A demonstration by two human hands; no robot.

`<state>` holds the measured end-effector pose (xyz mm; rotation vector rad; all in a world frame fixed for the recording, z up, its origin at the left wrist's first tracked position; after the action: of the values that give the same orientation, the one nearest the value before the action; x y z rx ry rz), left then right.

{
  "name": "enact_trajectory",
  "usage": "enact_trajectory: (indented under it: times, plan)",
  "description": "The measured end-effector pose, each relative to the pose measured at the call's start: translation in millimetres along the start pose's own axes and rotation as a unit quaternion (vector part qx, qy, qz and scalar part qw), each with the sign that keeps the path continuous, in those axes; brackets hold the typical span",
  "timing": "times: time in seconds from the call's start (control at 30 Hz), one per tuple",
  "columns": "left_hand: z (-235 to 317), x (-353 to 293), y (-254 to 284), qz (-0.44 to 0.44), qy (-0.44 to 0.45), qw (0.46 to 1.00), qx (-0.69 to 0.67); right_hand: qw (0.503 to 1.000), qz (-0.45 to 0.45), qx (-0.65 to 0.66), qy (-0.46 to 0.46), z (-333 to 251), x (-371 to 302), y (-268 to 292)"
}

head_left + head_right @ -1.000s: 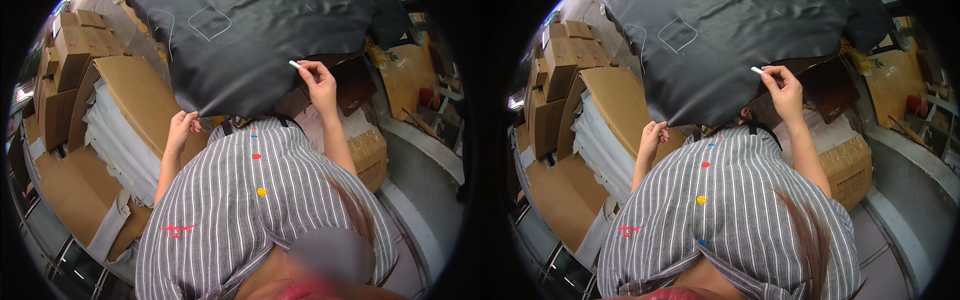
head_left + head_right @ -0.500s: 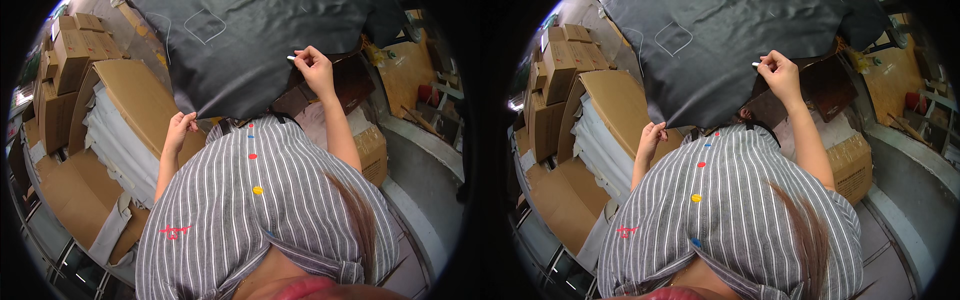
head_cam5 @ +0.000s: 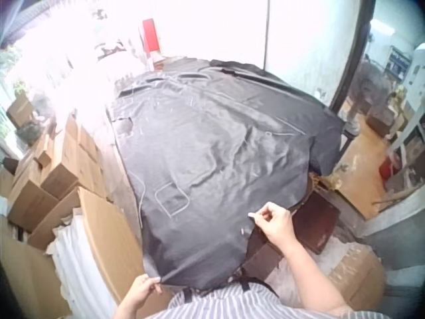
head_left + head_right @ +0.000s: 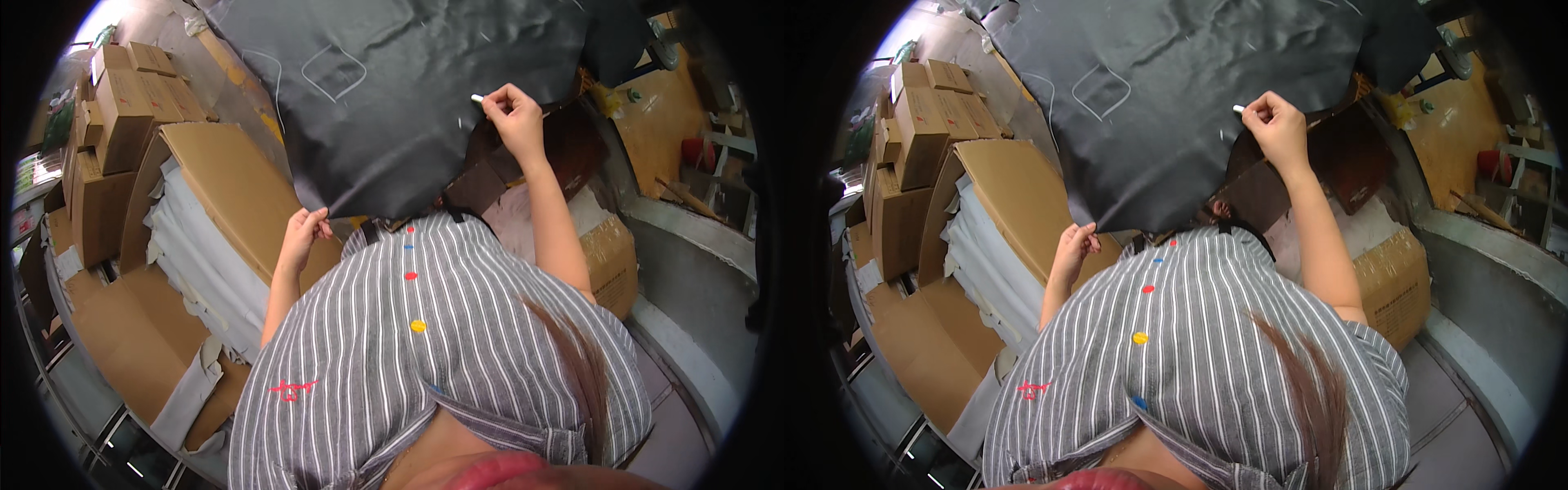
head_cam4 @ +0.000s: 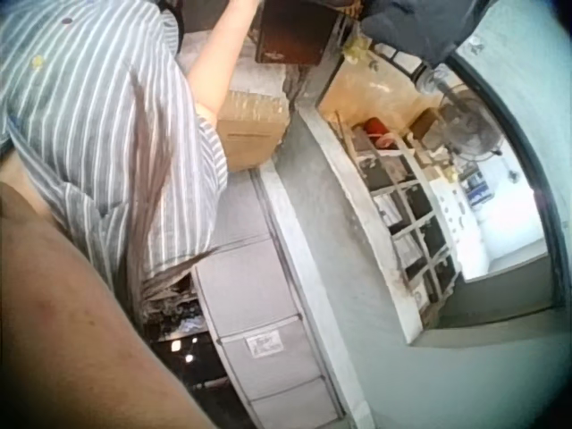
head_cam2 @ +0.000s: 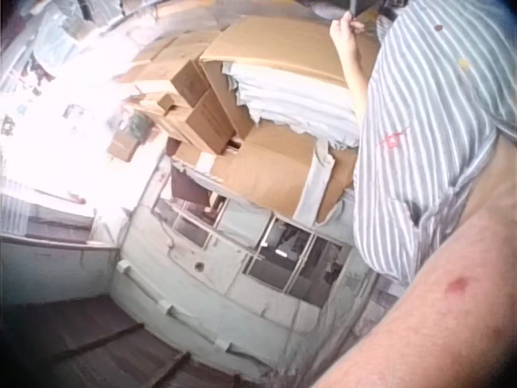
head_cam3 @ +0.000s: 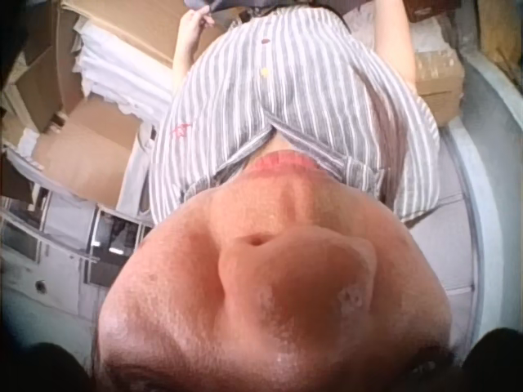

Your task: The person uses a white chalk marker to draw outlines and symbols on a large piece of dark fabric laid on a table. They repeatedly reposition the fabric to access different areas and continue marking various shapes and lines across the surface.

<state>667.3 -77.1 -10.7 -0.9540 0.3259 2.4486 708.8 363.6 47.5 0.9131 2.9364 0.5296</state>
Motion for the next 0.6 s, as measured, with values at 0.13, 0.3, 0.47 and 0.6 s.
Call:
enact_trajectory:
  times: [0.13,0.3,0.47,0.6]
  plan:
    - [-4.1,-0.3,0.9,-0.003,0.01,1.0,-0.006,0.995,-0.013,-0.089,0.034,-17.3,-2.0,-7.4]
    - [0.7,-5.5,2.6,-0.003,0.0,0.999,-0.036,0.968,-0.049,0.228,-0.092,1.7,5.3,18.0]
    - [-26.2,-20.1,56.4,-0.012,0.015,0.998,-0.064,0.932,0.08,0.348,-0.07,20.3,35.5,39.3]
    - [-48.2,-35.7,97.6,0.061,0.043,0.992,-0.103,0.939,0.076,0.334,-0.03,26.4,67.4,25.3]
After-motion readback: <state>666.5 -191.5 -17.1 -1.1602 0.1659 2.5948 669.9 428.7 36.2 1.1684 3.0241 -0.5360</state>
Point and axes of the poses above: each hand's wrist, its own x-axis towards the middle knuckle, its own y-axis out of the back of the hand, z = x × y, the point moved 4 cm from there along x, towards the middle knuckle, and after that the axes turned 9 degrees about x, right-handed, at the moved point
